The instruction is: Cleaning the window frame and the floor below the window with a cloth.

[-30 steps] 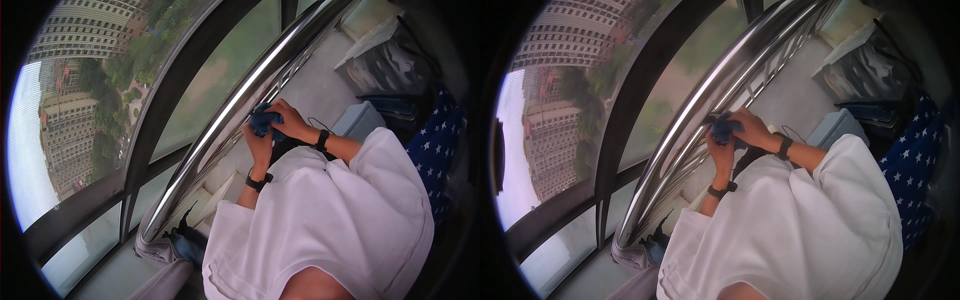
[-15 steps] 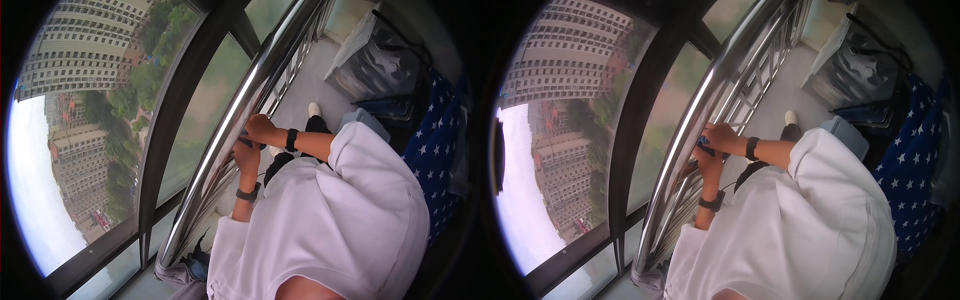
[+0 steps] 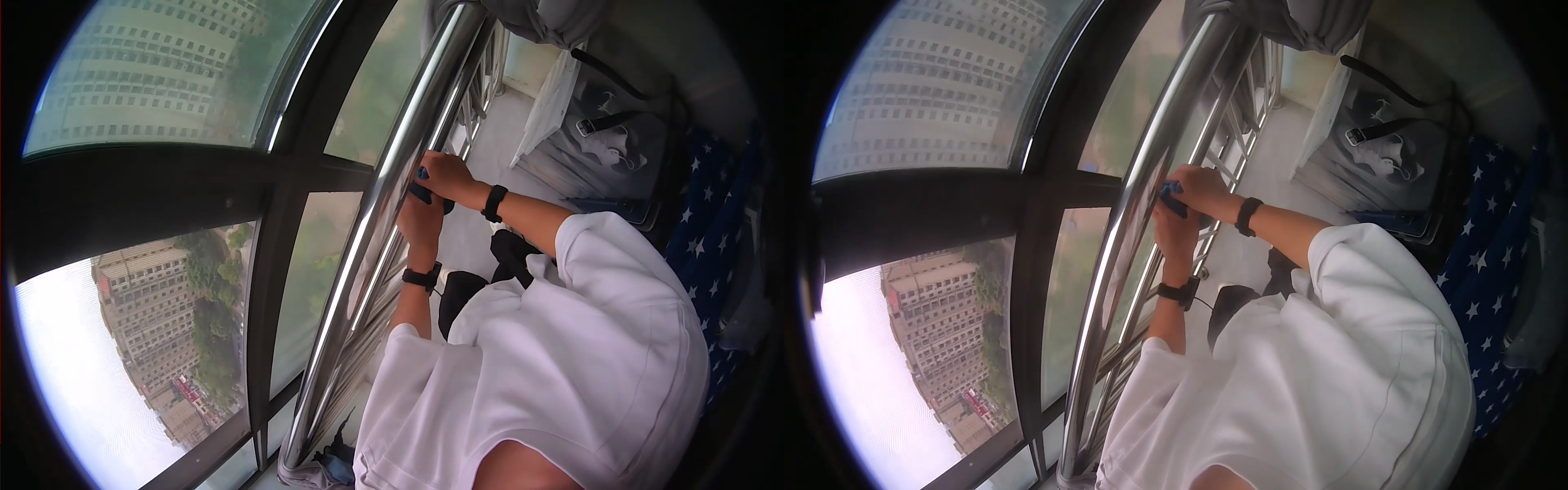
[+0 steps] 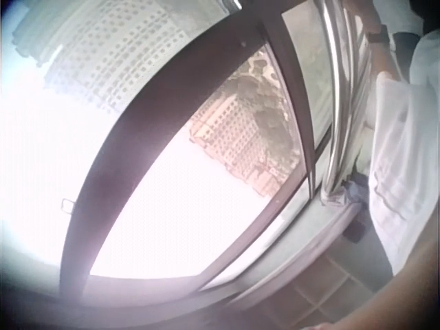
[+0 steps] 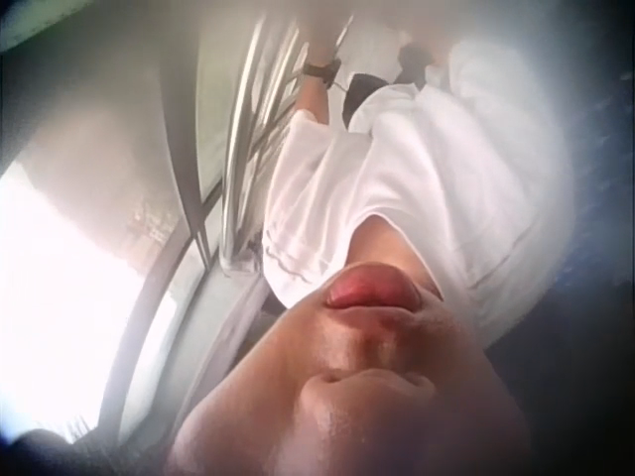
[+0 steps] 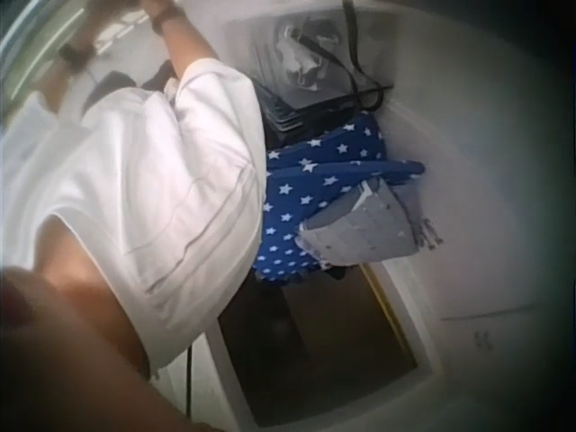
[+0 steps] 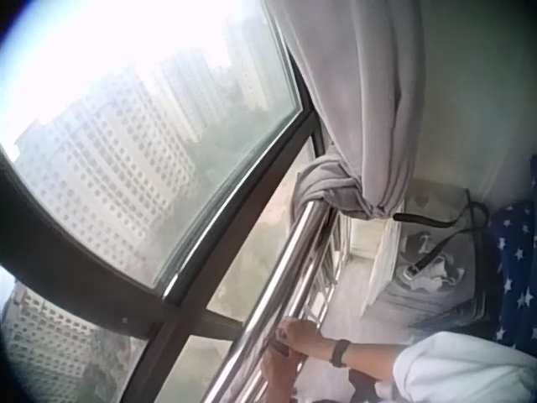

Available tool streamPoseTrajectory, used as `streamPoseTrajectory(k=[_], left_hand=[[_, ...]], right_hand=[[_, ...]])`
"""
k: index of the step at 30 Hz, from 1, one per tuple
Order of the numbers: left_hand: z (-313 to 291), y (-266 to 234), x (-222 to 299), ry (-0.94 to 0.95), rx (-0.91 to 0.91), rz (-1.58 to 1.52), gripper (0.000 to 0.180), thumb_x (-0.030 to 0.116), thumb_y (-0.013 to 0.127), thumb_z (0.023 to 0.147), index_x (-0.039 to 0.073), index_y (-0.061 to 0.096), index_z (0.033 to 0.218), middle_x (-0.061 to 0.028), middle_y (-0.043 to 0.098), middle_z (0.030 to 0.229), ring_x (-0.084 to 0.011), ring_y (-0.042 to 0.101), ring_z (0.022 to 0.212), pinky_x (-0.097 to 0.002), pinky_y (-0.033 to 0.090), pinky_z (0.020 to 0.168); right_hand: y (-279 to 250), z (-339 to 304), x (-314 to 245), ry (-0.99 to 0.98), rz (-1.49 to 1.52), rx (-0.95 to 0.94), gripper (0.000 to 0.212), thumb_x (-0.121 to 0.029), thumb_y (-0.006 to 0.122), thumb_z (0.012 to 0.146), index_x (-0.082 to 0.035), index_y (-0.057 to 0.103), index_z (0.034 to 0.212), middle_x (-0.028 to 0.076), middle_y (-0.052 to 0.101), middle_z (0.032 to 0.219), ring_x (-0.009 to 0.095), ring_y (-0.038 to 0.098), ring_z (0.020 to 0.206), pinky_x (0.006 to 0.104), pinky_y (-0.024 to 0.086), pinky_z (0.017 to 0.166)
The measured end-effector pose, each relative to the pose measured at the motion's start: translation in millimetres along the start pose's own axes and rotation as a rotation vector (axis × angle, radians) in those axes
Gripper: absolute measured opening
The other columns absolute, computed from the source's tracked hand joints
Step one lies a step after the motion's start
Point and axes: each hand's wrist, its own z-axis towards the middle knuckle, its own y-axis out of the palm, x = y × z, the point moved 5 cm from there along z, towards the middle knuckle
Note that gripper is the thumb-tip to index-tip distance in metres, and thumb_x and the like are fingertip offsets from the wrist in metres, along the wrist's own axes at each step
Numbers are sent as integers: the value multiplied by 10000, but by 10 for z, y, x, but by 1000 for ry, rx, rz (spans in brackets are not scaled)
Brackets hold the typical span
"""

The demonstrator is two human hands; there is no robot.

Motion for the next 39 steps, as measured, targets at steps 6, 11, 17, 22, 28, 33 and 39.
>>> streamPoseTrajectory(k=[6,11,17,22,28,33,39], left_hand=[[-360,-210,-579,-113,-11,89,620,348,655,785,9,460,1266,-250,589,1136,-437,588,1027,-514,473,855],[-810,-552,-1115,-166,37,88,548,273,652,810,-24,484,1240,-282,598,1113,-451,583,1035,-518,475,842],[-751,-526,-1115,-89,69,74,517,274,624,849,-26,484,1246,-286,611,1094,-455,609,983,-506,499,784],[-482,-441,-647,-95,-84,182,442,364,507,924,23,585,1194,-220,652,1071,-410,623,959,-472,515,767],[-46,-118,49,137,25,189,422,376,440,939,24,650,1042,-224,667,944,-421,632,856,-491,513,705],[379,83,955,2,-172,80,417,392,495,893,17,603,1040,-232,654,966,-430,621,894,-509,498,743],[1009,706,1644,84,-45,-7,448,411,604,830,35,571,1071,-220,665,888,-423,640,845,-501,508,725]], right_hand=[[454,-157,-363,-128,-222,-207,282,-300,712,739,-25,695,800,141,633,892,303,660,803,389,530,690],[1299,-480,-735,-335,-58,-160,247,-261,688,736,-14,675,727,145,651,737,299,669,707,403,530,603],[1386,-472,-712,-349,-29,-159,140,-154,655,686,-15,648,700,148,655,690,301,667,633,411,529,567],[963,-289,-510,-256,17,-108,197,-189,681,721,-2,653,777,147,657,765,295,673,685,399,529,593],[219,72,2,-63,-179,-222,288,-285,718,757,-13,677,842,142,622,919,286,671,776,395,533,646],[-543,460,527,-59,-134,16,199,-209,666,663,-26,653,738,166,630,701,349,637,686,435,529,665],[-1495,963,1090,-4,-212,-30,230,-252,672,791,-120,675,979,82,652,947,289,651,834,399,521,727]])
